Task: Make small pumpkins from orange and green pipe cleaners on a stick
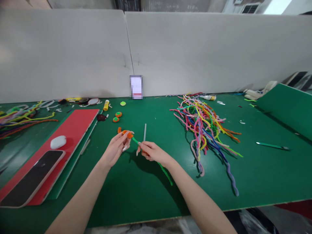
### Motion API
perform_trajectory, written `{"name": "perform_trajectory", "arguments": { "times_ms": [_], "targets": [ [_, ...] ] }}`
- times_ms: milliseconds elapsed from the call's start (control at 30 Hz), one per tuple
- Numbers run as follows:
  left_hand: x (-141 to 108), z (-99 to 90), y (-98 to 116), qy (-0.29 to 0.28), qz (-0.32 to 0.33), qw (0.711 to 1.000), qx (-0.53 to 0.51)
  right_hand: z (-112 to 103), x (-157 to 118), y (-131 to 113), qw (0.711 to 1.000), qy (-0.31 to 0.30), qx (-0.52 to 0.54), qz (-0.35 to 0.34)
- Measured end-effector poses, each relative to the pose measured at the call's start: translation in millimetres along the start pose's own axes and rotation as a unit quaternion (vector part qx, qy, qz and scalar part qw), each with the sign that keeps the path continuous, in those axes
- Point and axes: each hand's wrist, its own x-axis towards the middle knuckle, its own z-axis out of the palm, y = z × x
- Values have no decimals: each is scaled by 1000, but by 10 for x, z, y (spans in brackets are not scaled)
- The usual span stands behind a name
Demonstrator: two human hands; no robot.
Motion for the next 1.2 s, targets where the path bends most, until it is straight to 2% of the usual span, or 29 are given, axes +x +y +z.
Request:
{"name": "perform_trajectory", "arguments": {
  "times_ms": [167, 633, 867, 1000, 1200],
  "targets": [
    [-8, 12, 19, -6, -10, 1000, -6, 8, 14, 35, 1000, 11, -13, -12],
    [3, -16, 7, -1, 17, 995, 95, -8, 13, 43, 999, 6, -22, -27],
    [-22, 14, -3, -24, 18, 990, 141, 7, 7, 15, 999, 18, -26, -16],
    [-28, 60, -43, -34, -3, 985, 167, 18, 4, -2, 1000, 19, -22, -12],
    [-16, 112, -79, -12, -9, 989, 147, 33, -11, -41, 999, 36, 16, 15]
  ]
}}
